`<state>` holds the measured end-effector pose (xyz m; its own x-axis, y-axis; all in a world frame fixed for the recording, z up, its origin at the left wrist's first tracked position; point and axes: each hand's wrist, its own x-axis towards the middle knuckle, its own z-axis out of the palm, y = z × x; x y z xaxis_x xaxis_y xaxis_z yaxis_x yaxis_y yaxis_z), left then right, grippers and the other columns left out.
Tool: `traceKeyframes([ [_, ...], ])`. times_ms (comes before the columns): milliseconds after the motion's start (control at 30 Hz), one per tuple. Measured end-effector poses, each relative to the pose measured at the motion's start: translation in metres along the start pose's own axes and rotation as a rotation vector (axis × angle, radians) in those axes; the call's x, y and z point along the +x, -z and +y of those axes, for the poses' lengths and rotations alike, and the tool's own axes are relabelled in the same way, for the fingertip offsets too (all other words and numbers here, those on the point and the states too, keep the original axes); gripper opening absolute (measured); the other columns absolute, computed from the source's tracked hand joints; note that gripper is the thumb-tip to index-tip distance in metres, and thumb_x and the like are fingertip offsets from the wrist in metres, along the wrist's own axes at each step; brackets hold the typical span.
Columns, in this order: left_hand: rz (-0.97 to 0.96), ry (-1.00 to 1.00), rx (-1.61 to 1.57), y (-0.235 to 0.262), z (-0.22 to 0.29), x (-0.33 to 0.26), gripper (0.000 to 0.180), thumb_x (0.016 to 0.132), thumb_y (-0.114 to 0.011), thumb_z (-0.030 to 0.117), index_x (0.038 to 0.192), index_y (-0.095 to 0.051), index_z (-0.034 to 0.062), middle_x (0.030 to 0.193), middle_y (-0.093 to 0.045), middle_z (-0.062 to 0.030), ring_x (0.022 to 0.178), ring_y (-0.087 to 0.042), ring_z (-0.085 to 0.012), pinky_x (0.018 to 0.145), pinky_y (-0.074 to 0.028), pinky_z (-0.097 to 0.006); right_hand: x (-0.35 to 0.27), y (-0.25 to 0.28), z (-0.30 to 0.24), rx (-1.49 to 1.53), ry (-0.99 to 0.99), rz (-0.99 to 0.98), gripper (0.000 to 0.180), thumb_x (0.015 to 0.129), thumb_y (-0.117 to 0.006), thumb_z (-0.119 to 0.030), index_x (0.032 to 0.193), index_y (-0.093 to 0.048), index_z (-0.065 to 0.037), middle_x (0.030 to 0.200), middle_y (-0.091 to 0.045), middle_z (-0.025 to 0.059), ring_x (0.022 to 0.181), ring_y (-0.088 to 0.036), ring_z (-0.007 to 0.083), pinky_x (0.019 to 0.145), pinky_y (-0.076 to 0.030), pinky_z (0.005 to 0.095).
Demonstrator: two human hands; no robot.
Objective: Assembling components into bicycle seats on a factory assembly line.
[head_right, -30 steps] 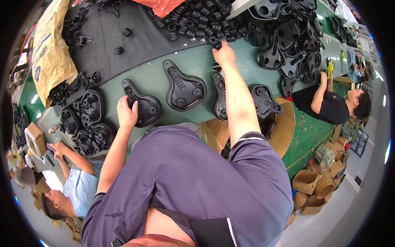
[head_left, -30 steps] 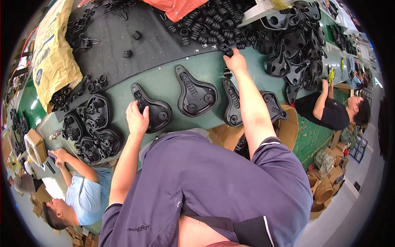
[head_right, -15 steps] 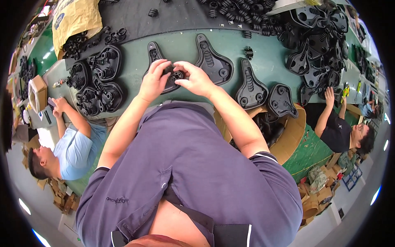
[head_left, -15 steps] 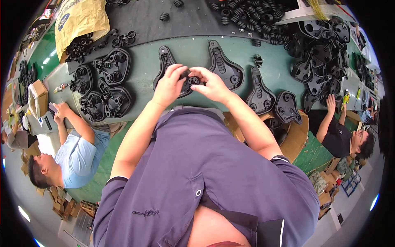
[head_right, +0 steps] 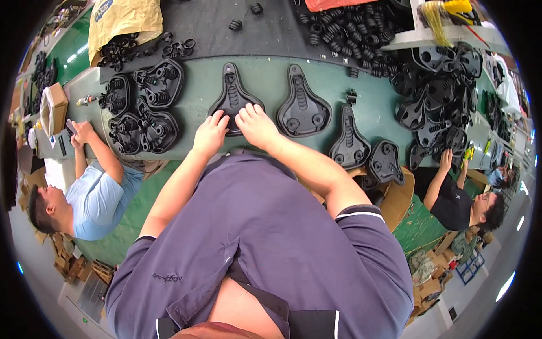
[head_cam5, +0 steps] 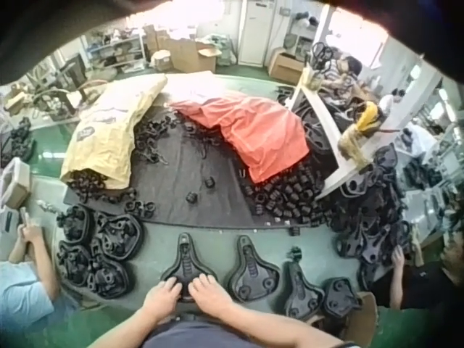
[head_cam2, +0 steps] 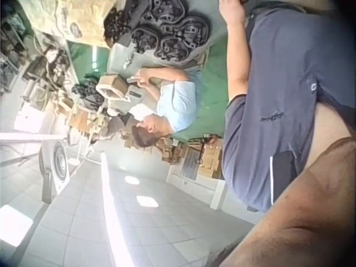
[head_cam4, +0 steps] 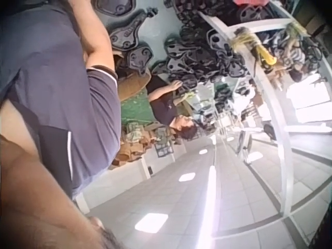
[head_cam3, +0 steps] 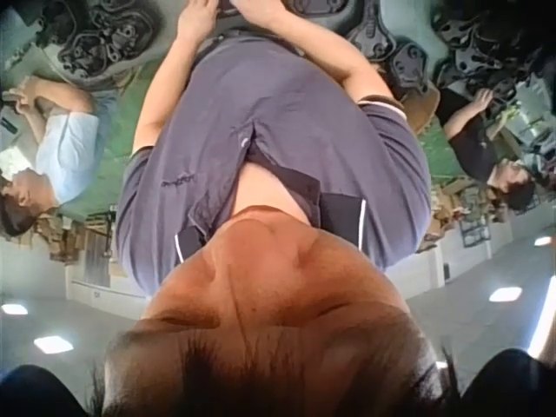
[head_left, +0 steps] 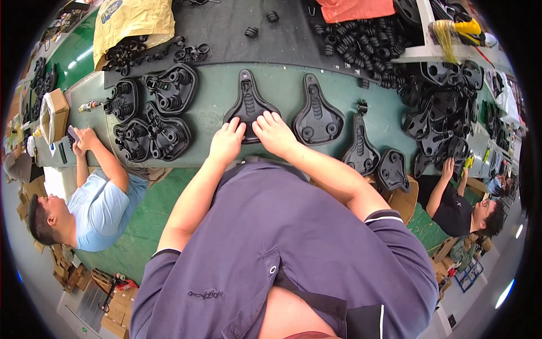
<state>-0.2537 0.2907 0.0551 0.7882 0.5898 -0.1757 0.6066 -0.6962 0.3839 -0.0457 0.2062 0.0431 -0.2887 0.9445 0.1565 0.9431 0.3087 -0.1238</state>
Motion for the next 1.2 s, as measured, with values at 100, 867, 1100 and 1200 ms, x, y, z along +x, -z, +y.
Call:
traceKeyframes([
  [100, 0.022, -0.038, 0.067, 0.004, -0.012, 0.011, 0.043, 0.089, -0.073, 0.017, 0.131, -0.067, 0.0089, 0.130, -0.065, -0.0083, 0.112, -0.065, -0.0290, 0.093, -0.055, -0.044, 0.010, -0.004, 0.002, 0.110, -0.122, -0.154, 0.028, 0.090, -0.061, -0.020, 0.115, -0.065, -0.006, 0.107, -0.060, 0.0094, 0.114, -0.055, 0.0295, 0.103, -0.043, 0.0436],
  [867, 0.262, 0.059, 0.194, 0.054, -0.171, 0.258, 0.028, 0.085, -0.066, 0.000, 0.112, -0.066, 0.0008, 0.143, -0.060, -0.0182, 0.144, -0.047, -0.0469, 0.120, -0.045, -0.049, 0.288, -0.026, 0.337, 0.348, -1.571, 0.198, 0.067, 0.083, -0.071, -0.032, 0.133, -0.055, 0.011, 0.139, -0.058, 0.0357, 0.131, -0.056, 0.0505, 0.113, -0.046, 0.0566],
  [1100, 0.303, -0.073, 0.052, 0.046, -0.129, 0.209, 0.035, 0.088, -0.065, 0.005, 0.122, -0.069, 0.0014, 0.152, -0.056, -0.0165, 0.148, -0.046, -0.0372, 0.121, -0.042, -0.048, 0.278, -0.046, 0.350, 0.095, -1.498, 0.185, 0.072, 0.087, -0.083, -0.038, 0.140, -0.059, 0.004, 0.131, -0.068, 0.0323, 0.118, -0.069, 0.0434, 0.100, -0.055, 0.0529],
  [1200, 0.325, 0.012, 0.066, 0.036, -0.118, 0.192, 0.037, 0.089, -0.069, 0.008, 0.126, -0.066, 0.0018, 0.156, -0.051, -0.0175, 0.149, -0.044, -0.0388, 0.120, -0.043, -0.049, 0.230, -0.058, 0.363, 0.200, -1.232, 0.353, 0.032, 0.094, -0.072, -0.023, 0.122, -0.074, -0.007, 0.114, -0.075, 0.0217, 0.107, -0.071, 0.0435, 0.095, -0.055, 0.0523],
])
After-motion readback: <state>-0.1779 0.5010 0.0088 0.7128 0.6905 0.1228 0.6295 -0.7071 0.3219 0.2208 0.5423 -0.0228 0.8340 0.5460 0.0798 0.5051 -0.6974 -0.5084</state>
